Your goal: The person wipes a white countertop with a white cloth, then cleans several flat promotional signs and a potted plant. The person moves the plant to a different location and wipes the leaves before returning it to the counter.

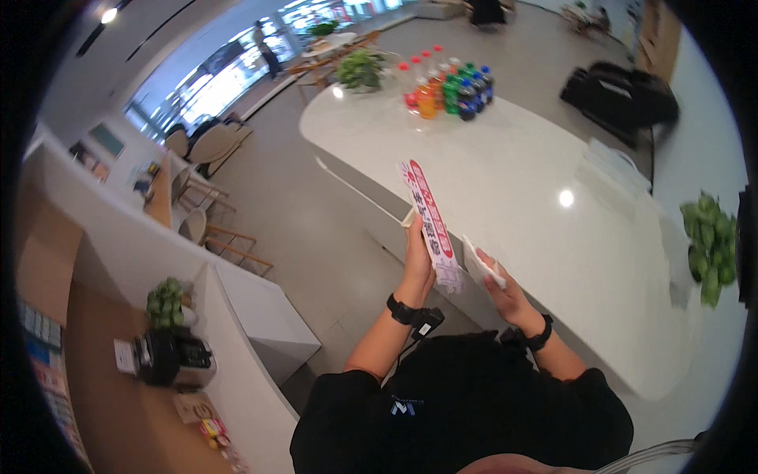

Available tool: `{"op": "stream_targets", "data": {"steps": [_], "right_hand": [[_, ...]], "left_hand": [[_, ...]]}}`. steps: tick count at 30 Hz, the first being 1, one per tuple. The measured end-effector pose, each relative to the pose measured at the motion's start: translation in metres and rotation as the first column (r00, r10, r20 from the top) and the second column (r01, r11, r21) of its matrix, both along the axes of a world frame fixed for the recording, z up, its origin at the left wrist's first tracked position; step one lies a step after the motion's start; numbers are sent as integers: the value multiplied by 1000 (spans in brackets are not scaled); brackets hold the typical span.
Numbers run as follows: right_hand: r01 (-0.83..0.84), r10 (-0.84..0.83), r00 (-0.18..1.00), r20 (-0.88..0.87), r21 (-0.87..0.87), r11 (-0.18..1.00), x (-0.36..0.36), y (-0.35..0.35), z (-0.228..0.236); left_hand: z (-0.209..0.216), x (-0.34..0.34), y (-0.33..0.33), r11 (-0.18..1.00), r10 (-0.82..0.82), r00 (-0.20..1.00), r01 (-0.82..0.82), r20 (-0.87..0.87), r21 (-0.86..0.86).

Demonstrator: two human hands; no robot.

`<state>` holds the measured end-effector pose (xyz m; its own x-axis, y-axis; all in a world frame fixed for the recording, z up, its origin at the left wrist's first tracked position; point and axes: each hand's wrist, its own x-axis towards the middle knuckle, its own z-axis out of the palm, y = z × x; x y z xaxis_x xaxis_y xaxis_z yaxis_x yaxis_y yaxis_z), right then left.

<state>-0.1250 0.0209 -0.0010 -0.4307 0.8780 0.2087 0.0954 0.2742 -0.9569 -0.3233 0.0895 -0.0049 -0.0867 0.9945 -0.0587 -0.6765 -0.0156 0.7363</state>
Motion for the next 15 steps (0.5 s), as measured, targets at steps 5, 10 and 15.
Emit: {"op": "stream_targets", "data": {"steps": [5,10,15], "right_hand": [[131,-270,923,275,433,892,7,-8,-22],[200,-361,891,275,476,856,16,-15,-16],[200,-392,881,266,541,817,15,-17,-18]], "left_hand": [[-21,52,15,991,-103,993,108,55,-78],[-24,82,24,978,-166,982,175,86,-110],[-33,86,29,967,-233,962,245,142,-71]]}}
